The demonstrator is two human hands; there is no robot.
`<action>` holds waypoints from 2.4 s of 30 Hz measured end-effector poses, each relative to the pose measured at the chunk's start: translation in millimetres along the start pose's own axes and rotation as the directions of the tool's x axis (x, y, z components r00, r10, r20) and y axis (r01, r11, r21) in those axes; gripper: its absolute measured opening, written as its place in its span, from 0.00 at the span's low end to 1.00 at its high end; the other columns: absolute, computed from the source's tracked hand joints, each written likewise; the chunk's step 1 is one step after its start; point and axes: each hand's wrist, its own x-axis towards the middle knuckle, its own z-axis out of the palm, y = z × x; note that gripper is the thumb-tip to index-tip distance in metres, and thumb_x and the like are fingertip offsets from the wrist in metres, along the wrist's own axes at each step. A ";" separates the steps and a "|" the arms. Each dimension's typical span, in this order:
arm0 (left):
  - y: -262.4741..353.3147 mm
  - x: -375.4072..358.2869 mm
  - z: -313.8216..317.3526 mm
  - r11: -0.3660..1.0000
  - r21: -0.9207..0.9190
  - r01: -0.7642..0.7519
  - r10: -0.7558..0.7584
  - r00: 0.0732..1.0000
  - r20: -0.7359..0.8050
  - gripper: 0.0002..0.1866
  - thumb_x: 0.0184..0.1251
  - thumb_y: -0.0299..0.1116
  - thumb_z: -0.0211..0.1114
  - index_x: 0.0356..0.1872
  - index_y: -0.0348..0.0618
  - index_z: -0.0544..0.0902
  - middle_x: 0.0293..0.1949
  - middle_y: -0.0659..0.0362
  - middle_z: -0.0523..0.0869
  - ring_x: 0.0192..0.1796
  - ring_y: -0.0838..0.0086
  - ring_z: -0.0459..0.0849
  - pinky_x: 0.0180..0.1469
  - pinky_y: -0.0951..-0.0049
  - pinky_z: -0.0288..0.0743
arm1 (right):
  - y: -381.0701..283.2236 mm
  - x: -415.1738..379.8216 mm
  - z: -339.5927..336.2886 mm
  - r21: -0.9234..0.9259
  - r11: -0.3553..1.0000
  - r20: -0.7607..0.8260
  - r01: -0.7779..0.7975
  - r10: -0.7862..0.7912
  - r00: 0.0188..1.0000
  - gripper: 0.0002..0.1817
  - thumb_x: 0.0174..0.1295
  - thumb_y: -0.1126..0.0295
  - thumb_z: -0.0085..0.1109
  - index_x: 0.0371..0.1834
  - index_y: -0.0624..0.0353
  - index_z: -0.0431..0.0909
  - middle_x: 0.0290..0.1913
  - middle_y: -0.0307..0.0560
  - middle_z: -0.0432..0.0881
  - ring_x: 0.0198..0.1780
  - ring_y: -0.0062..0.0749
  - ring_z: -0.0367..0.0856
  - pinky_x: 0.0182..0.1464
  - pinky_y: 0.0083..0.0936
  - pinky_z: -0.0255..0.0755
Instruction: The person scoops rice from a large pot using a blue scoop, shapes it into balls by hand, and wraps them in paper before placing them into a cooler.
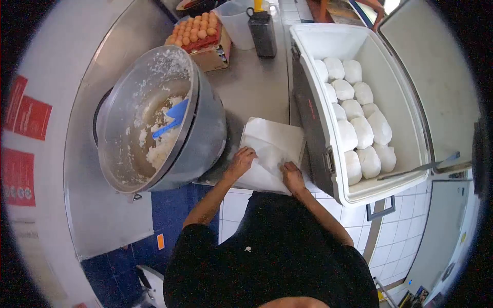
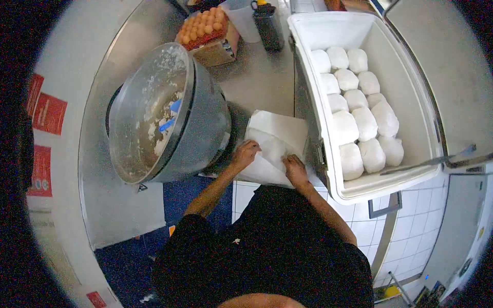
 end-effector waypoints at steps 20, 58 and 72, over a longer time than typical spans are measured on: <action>-28.0 72.9 26.7 0.960 -0.056 0.274 -0.237 0.903 0.357 0.23 0.48 0.28 0.73 0.48 0.40 0.78 0.33 0.50 0.85 0.41 0.56 0.85 0.47 0.60 0.79 | 19.0 57.1 2.2 0.042 0.824 0.027 -0.564 0.564 0.826 0.31 0.38 0.66 0.77 0.46 0.66 0.73 0.39 0.58 0.82 0.42 0.50 0.83 0.43 0.41 0.76; 81.8 12.8 1.3 0.037 -0.950 0.311 -0.657 0.724 0.211 0.26 0.73 0.39 0.58 0.66 0.33 0.70 0.61 0.53 0.75 0.65 0.69 0.71 0.63 0.70 0.67 | -105.6 55.3 16.5 0.879 0.476 -0.370 -0.031 0.723 0.583 0.22 0.59 0.77 0.45 0.58 0.68 0.72 0.53 0.56 0.76 0.56 0.35 0.73 0.54 0.28 0.70; 342.0 74.3 -140.0 -0.157 -0.967 -0.200 -0.202 0.965 -0.167 0.38 0.60 0.51 0.64 0.64 0.41 0.59 0.65 0.40 0.71 0.69 0.56 0.68 0.73 0.59 0.54 | -177.2 -77.3 -290.8 0.697 0.470 -0.695 0.542 0.257 0.671 0.25 0.49 0.63 0.72 0.45 0.64 0.72 0.37 0.45 0.80 0.37 0.23 0.79 0.42 0.23 0.74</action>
